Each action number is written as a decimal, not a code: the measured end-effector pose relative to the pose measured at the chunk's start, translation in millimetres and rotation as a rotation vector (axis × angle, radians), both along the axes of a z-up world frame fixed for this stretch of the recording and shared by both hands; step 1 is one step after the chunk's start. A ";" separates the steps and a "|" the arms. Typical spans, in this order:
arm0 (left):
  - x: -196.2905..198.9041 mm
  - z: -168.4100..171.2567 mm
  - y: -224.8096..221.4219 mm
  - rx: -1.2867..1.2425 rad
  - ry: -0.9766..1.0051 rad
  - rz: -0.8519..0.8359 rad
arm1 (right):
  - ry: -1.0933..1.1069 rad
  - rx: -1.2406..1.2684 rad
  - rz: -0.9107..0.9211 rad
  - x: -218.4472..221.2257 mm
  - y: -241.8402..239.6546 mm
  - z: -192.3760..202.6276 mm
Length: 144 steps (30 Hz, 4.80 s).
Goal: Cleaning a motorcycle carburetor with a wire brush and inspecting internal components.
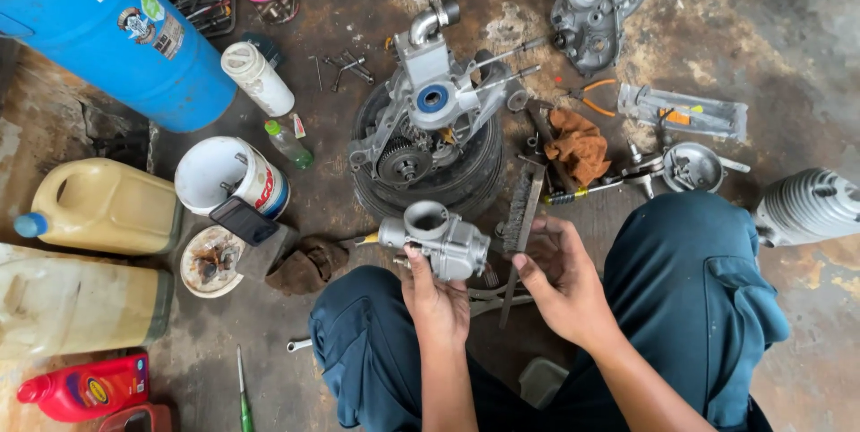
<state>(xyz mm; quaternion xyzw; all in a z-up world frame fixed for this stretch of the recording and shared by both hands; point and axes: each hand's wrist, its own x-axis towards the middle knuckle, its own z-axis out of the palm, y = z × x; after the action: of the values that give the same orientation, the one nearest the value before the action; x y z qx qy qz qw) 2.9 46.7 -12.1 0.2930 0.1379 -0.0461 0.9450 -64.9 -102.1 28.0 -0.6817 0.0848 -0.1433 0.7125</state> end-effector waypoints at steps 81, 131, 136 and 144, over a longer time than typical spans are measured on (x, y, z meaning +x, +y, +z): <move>-3.2 -2.3 -5.0 0.000 -0.208 -0.012 | -0.149 -0.559 -0.033 -11.8 11.5 35.4; -7.4 3.7 -0.6 -0.119 -0.410 -0.012 | 0.007 0.123 0.087 -8.0 10.4 -3.6; -7.3 6.3 0.8 -0.080 -0.409 -0.032 | -0.017 0.178 0.108 -5.2 9.6 -4.2; -7.9 3.8 -0.4 0.012 -0.360 -0.035 | -0.042 0.039 0.073 -4.1 10.5 -6.2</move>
<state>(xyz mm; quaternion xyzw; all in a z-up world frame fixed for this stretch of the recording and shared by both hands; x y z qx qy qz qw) -5.0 46.3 -8.3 0.3046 -0.0384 -0.0085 0.9517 -69.0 -91.6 21.9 -0.6672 0.0475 -0.1296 0.7319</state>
